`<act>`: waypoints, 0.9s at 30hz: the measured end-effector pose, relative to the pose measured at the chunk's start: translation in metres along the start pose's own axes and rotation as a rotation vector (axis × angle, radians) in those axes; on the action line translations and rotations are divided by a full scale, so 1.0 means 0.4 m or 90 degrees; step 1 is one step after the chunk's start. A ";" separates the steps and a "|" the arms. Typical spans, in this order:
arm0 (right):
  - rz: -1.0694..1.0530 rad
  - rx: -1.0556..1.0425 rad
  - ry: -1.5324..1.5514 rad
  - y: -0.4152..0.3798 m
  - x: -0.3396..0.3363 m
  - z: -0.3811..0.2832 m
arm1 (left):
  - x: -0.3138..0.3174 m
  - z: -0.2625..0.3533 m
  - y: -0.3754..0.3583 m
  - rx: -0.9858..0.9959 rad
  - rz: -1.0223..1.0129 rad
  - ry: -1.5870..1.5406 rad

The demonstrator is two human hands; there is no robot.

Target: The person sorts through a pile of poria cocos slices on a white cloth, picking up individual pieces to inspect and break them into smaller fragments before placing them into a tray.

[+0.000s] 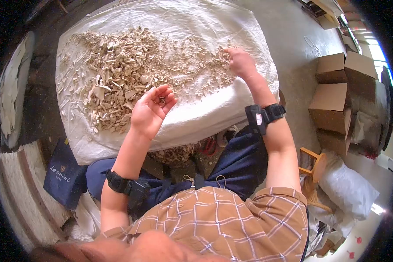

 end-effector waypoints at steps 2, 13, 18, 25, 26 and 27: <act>-0.023 -0.007 -0.010 0.010 0.007 0.007 | 0.001 -0.001 0.000 -0.001 0.000 0.002; 0.020 -0.001 -0.004 0.035 0.025 0.004 | -0.006 0.004 0.001 0.004 -0.005 0.011; 0.018 0.019 -0.028 0.031 0.030 -0.005 | -0.008 0.006 -0.001 0.003 -0.003 0.013; 0.020 0.107 0.259 0.053 0.048 0.037 | -0.010 0.008 0.002 0.003 -0.007 0.011; 0.020 0.107 0.258 0.054 0.044 0.034 | -0.008 0.007 0.002 0.004 -0.003 0.011; -0.021 0.161 0.347 0.054 0.043 0.036 | -0.007 0.007 0.002 0.005 0.000 0.011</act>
Point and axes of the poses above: each hand's wrist, its own y-axis towards the middle knuckle, its own x-axis out of the palm, z = x × y, the point moved 2 cm from there along y, towards the middle knuckle, and after that the axes turned 8 degrees about -y, right-handed, at the moved point
